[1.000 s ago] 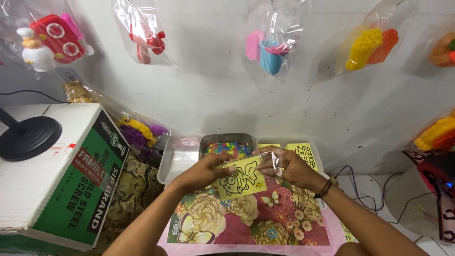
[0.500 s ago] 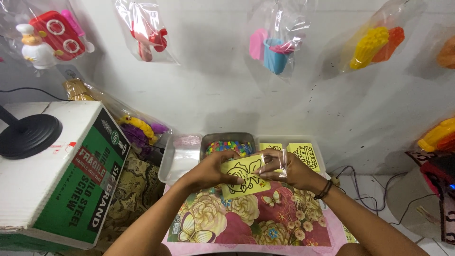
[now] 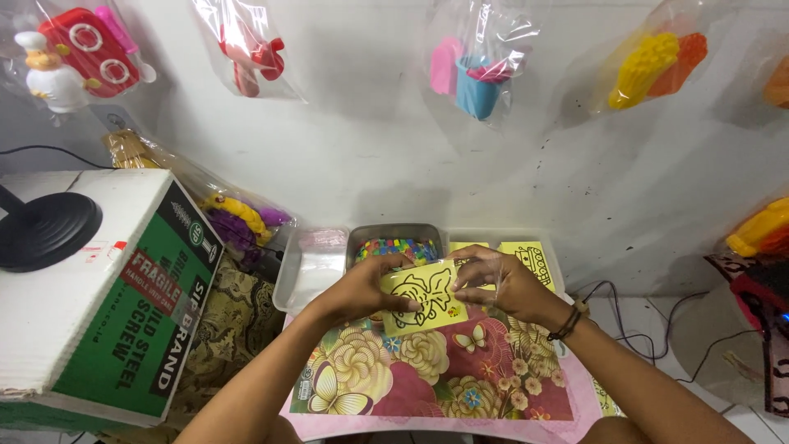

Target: The person applies decorative stickers to small yellow cards featuring various cartoon illustrations. The person picks up a card, selects a small colorful sticker from a container, and carefully places it onto the designated area of the illustration by hand.

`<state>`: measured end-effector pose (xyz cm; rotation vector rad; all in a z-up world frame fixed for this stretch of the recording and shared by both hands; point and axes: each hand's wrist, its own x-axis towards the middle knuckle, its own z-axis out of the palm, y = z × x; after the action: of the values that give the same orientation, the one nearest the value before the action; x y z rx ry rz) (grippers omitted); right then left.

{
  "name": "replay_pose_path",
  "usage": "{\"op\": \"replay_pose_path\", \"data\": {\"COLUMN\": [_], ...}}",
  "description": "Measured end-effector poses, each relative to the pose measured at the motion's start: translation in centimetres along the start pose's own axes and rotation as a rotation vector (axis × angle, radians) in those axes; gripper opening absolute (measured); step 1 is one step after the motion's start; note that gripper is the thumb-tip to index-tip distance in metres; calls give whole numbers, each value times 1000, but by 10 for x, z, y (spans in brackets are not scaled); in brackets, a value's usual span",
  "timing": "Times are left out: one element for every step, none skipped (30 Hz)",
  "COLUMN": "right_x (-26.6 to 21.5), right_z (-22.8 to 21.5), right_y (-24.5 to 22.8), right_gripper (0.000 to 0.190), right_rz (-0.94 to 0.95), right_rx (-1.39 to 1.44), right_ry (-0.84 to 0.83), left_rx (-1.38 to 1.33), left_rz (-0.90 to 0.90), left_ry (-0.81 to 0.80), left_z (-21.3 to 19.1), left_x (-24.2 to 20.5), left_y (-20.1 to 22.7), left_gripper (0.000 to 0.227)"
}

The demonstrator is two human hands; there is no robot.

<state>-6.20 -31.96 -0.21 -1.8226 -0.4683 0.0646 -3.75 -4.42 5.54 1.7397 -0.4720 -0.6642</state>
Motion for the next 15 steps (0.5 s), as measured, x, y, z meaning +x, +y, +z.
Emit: {"op": "replay_pose_path", "data": {"right_x": [0,1,1,2,2,1,0,-2,-3,-2,0,1,2,3,4], "right_z": [0,0,0,-1,-2,-4,0,4,8,7,6,5,5,5,5], "right_y": [-2,-3,-5,4,14,24,11,-1,-14,-10,-6,-2,2,7,11], "right_gripper": [9,9,9,9,8,7,7,7,7,7,8,9,9,9,10], "right_rz": [0,2,3,2,19,36,37,39,40,40,40,40,39,18,-3], "right_rx": [1,2,2,2,0,-3,-1,-3,-6,-5,-26,-46,-46,-25,-4], "right_ry": [0,-7,-14,-14,-27,-39,-38,-48,-59,-59,-73,-88,-89,-102,-114], "left_rx": [1,-4,-8,-8,-14,-19,-18,-10,-2,-2,-22,-43,-43,-42,-41], "left_rz": [0,1,4,5,13,22,20,24,30,29,23,16,16,17,19], "left_ry": [0,-5,-10,-9,-10,-10,-12,-19,-25,-25,-29,-33,-31,-35,-40], "left_z": [1,1,2,1,2,2,3,3,4,4,3,3,3,3,3], "left_x": [0,0,0,1,2,3,2,1,0,0,-1,-1,0,0,1], "left_y": [0,1,1,0,-2,-3,-2,0,1,0,-1,-1,-2,-3,-4], "left_gripper": [45,45,46,46,45,45,45,45,45,45,45,45,45,44,44]}}
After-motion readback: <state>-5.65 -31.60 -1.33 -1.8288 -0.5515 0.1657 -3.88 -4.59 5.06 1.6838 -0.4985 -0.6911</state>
